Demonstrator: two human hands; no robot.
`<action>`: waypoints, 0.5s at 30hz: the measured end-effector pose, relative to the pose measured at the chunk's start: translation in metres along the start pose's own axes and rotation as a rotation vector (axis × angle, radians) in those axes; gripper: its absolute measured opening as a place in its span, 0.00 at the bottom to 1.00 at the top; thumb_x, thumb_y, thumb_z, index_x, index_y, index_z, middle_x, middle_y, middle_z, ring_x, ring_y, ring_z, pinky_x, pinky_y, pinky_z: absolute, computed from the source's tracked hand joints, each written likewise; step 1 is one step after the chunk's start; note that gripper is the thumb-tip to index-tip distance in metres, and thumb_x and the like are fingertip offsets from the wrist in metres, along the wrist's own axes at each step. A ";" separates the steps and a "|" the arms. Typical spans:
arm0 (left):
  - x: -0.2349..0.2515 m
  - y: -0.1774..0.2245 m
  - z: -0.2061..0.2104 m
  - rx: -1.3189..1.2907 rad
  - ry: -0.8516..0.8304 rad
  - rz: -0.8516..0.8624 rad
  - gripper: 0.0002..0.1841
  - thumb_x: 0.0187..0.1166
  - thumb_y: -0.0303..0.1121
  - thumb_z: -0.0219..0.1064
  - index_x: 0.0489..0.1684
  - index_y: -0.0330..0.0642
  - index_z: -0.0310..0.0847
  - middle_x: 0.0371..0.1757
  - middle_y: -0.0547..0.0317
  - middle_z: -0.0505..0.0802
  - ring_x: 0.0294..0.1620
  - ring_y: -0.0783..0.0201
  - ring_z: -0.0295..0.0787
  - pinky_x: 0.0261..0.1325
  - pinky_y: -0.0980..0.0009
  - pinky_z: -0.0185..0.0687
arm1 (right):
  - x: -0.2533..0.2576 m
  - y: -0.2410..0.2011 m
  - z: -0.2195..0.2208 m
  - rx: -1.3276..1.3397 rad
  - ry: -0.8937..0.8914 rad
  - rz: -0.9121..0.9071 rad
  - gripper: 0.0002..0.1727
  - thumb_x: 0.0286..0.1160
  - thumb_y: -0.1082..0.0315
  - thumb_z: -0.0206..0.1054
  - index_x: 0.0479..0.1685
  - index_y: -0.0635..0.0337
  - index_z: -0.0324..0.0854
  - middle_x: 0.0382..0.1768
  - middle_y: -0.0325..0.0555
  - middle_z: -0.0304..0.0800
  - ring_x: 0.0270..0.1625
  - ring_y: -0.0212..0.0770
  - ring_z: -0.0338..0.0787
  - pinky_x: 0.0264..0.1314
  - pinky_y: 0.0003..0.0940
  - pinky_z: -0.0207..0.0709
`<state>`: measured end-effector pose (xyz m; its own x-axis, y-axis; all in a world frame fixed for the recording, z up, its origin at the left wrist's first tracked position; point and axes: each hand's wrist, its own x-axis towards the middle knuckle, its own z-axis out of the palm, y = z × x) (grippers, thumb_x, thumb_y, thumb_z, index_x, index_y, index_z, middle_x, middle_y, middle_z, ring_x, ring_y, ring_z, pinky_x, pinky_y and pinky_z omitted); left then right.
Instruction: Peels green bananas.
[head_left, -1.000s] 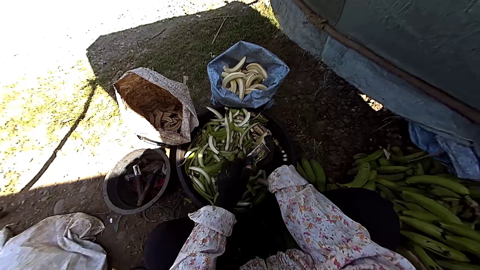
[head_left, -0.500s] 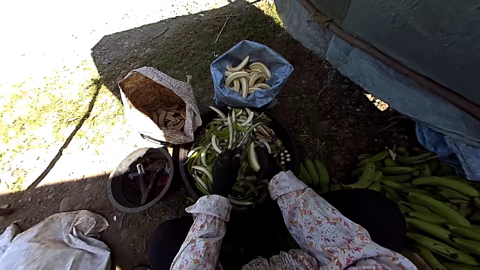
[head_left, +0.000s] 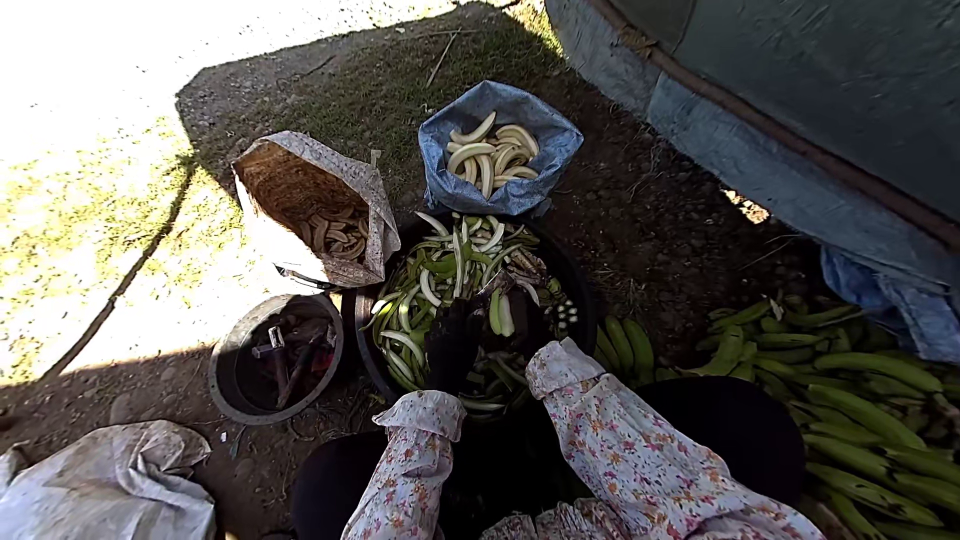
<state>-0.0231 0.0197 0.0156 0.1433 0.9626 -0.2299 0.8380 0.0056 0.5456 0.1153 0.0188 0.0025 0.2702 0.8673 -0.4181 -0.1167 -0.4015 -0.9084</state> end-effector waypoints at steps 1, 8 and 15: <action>0.005 -0.003 -0.003 -0.009 -0.004 -0.020 0.29 0.90 0.53 0.51 0.81 0.44 0.75 0.67 0.35 0.87 0.68 0.38 0.84 0.70 0.39 0.75 | -0.001 0.005 -0.001 0.032 -0.078 0.032 0.24 0.96 0.56 0.42 0.70 0.64 0.75 0.50 0.50 0.85 0.47 0.36 0.86 0.52 0.34 0.82; 0.018 -0.021 0.001 0.007 -0.030 -0.128 0.27 0.92 0.53 0.48 0.79 0.48 0.76 0.67 0.40 0.88 0.70 0.41 0.84 0.70 0.38 0.76 | -0.003 0.018 -0.028 -0.163 -0.465 0.031 0.27 0.89 0.58 0.49 0.81 0.61 0.70 0.56 0.49 0.88 0.49 0.35 0.89 0.56 0.33 0.83; -0.013 0.003 0.014 0.080 -0.049 0.158 0.29 0.87 0.54 0.55 0.79 0.46 0.77 0.69 0.39 0.85 0.70 0.39 0.82 0.69 0.40 0.74 | 0.013 0.022 -0.045 -0.279 -0.075 -0.148 0.22 0.83 0.74 0.57 0.74 0.74 0.71 0.61 0.58 0.86 0.59 0.36 0.87 0.65 0.28 0.80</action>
<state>-0.0153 0.0034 0.0089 0.3005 0.9354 -0.1862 0.8419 -0.1685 0.5126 0.1592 0.0077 -0.0223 0.1919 0.9373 -0.2909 0.1880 -0.3260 -0.9265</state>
